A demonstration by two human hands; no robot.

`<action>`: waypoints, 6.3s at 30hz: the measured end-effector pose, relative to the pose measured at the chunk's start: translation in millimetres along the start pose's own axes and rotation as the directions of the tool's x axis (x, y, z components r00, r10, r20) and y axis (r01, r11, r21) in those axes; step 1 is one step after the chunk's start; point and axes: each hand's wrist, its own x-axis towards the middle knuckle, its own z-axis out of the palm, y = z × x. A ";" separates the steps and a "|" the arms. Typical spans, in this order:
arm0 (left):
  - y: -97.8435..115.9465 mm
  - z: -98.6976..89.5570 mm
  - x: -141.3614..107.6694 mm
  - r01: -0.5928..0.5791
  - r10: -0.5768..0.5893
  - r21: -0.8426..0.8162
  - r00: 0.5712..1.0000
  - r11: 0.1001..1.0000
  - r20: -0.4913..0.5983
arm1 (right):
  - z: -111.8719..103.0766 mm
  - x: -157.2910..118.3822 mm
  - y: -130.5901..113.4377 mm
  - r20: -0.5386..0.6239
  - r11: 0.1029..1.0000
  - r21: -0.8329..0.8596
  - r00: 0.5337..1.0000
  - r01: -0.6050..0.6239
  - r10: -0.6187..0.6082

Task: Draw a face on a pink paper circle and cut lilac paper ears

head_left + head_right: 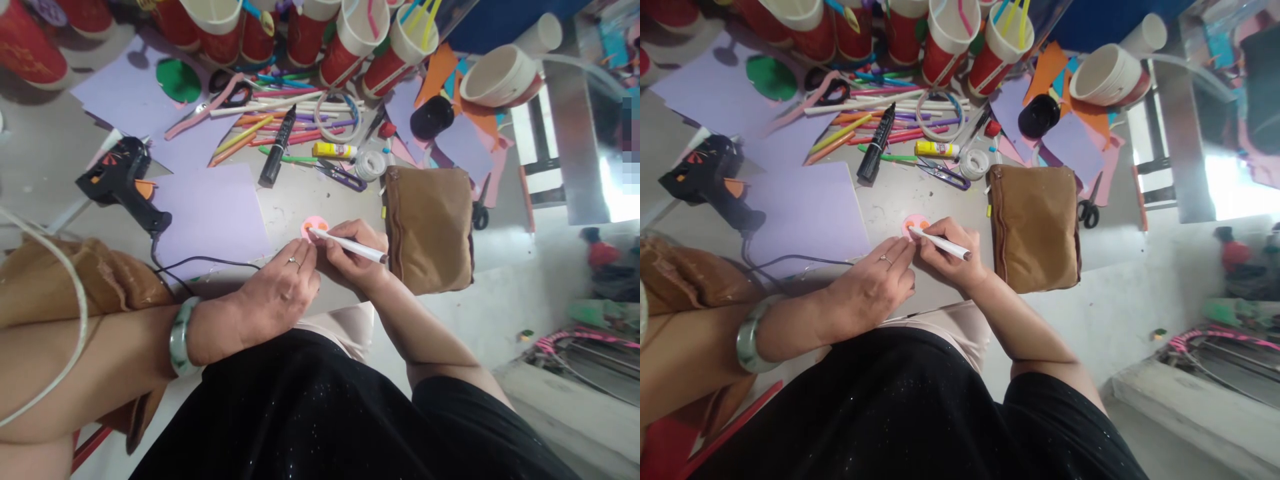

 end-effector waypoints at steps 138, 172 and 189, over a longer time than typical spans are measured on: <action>-2.0 -3.9 0.0 -0.020 0.020 0.001 0.999 1.000 0.051 | 7.1 -5.3 18.3 -0.235 0.994 -0.027 0.967 -0.107 0.097; -25.3 -22.5 12.3 0.191 -0.163 -0.350 0.981 0.917 0.108 | -1.3 9.9 7.9 -0.294 0.780 0.623 0.907 -0.058 0.302; -30.3 -20.7 14.5 0.285 -0.202 -0.471 0.954 0.834 0.220 | -4.1 -0.3 -31.5 0.079 0.479 0.802 0.858 -0.357 0.507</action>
